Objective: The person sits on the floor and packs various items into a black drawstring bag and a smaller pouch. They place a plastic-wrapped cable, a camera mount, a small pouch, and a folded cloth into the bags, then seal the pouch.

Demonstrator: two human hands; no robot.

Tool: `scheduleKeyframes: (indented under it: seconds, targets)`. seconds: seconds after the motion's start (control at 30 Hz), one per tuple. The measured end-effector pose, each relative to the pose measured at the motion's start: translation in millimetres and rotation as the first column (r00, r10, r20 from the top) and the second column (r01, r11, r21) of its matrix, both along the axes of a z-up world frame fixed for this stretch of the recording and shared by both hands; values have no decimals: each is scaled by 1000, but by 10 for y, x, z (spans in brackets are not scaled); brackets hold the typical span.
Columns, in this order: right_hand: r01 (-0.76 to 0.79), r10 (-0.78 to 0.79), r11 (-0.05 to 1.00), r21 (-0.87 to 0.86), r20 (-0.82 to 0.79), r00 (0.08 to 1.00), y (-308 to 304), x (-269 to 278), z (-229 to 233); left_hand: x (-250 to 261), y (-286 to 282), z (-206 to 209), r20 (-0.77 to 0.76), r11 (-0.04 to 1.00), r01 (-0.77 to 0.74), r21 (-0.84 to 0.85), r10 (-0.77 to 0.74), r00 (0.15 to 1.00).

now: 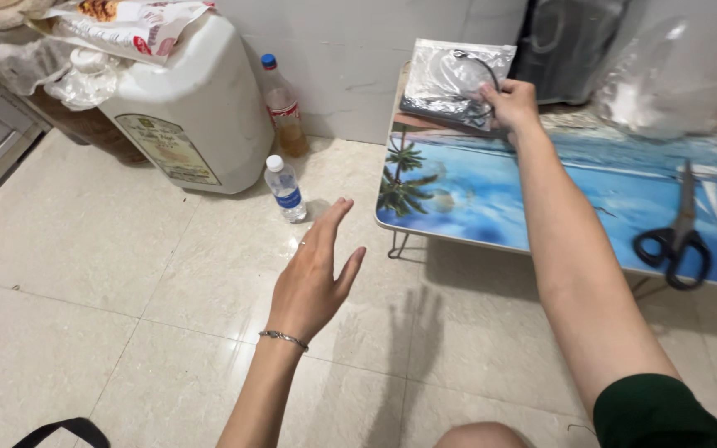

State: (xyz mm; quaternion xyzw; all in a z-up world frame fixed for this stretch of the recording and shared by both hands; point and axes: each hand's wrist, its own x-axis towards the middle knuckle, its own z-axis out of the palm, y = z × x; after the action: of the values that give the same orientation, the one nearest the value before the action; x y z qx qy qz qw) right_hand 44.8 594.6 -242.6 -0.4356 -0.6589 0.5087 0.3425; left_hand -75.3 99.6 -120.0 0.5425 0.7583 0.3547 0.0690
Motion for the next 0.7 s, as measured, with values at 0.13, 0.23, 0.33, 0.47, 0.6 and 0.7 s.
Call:
scheduleKeyframes:
  seconds: [0.13, 0.23, 0.33, 0.47, 0.6, 0.7]
  targets:
    - [109, -110, 992, 55, 9, 994, 406, -189, -315, -115, -14, -156, -26, 1000, 1, -4, -2, 1000]
    - [224, -231, 962, 156, 29, 973, 548, -247, -465, -144, -59, -215, 7, 998, -15, -67, 16, 1000]
    - [235, -237, 965, 117, 1, 971, 563, -288, -580, -143, -115, -237, 11, 995, -26, -94, 27, 1000]
    - [160, -141, 980, 121, -152, 978, 498, -233, -559, -60, -306, -158, 28, 991, -53, -120, 57, 998]
    - [137, -127, 979, 150, -72, 989, 287, -107, -376, 63, -642, 9, 58, 982, -108, -153, 118, 991]
    - [98, -118, 966, 240, 71, 990, 76, 17, -142, 202, -954, 122, 42, 976, -159, -145, 167, 985]
